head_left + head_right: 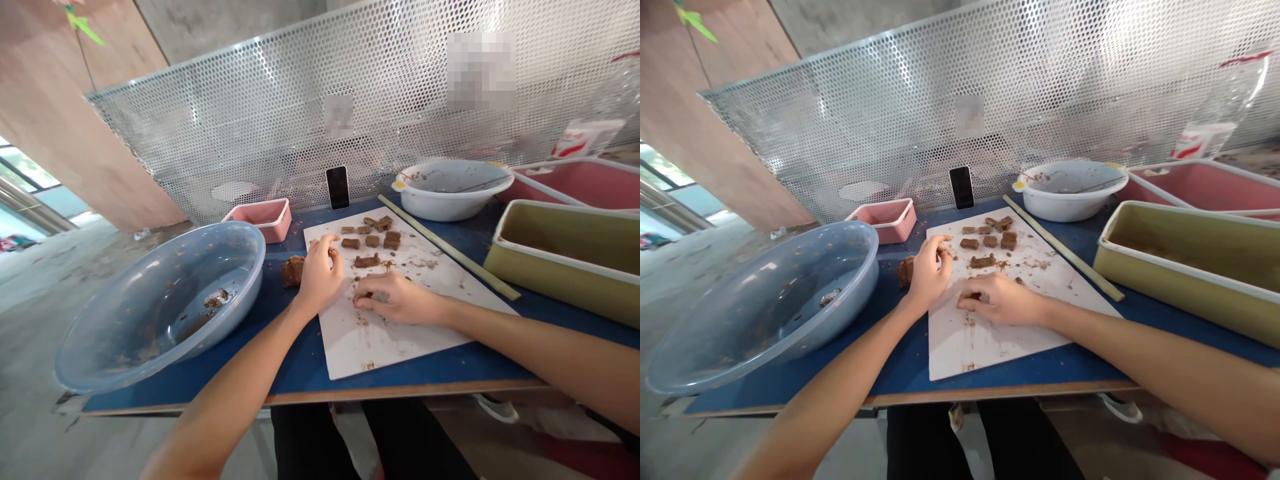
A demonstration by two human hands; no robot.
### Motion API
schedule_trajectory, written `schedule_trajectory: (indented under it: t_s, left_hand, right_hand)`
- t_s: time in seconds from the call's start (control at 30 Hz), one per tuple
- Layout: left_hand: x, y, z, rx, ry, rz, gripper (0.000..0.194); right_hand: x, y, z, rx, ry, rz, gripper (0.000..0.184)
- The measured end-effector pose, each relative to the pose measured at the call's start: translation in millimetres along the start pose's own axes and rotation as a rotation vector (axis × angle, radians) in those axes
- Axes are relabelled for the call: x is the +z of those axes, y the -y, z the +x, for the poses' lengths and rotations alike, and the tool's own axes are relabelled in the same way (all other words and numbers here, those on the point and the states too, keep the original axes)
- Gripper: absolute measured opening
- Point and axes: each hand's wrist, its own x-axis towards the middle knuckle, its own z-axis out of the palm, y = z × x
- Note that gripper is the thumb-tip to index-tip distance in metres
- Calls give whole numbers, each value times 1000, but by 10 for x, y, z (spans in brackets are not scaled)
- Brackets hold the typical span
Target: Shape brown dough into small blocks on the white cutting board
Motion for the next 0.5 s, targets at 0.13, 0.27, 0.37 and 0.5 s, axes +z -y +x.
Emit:
schedule_trajectory:
  t_s: [0.13,0.27,0.37,0.5]
  left_hand:
    - [10,16,2,-12,-2,-4,33]
    - [1,15,5,-22,3,-12,31]
    - [-6,-1,-1,-40,12,-28,31]
    - [-8,-46,3,-110,21,-134,26]
  right_hand:
    - [60,-19,-22,-20,57,39,21]
    - [47,9,-17,-49,27,-10,29]
    - [27,15,-3,-42,-56,-65,30]
    - [16,-37,12,-26,-241,-108,15]
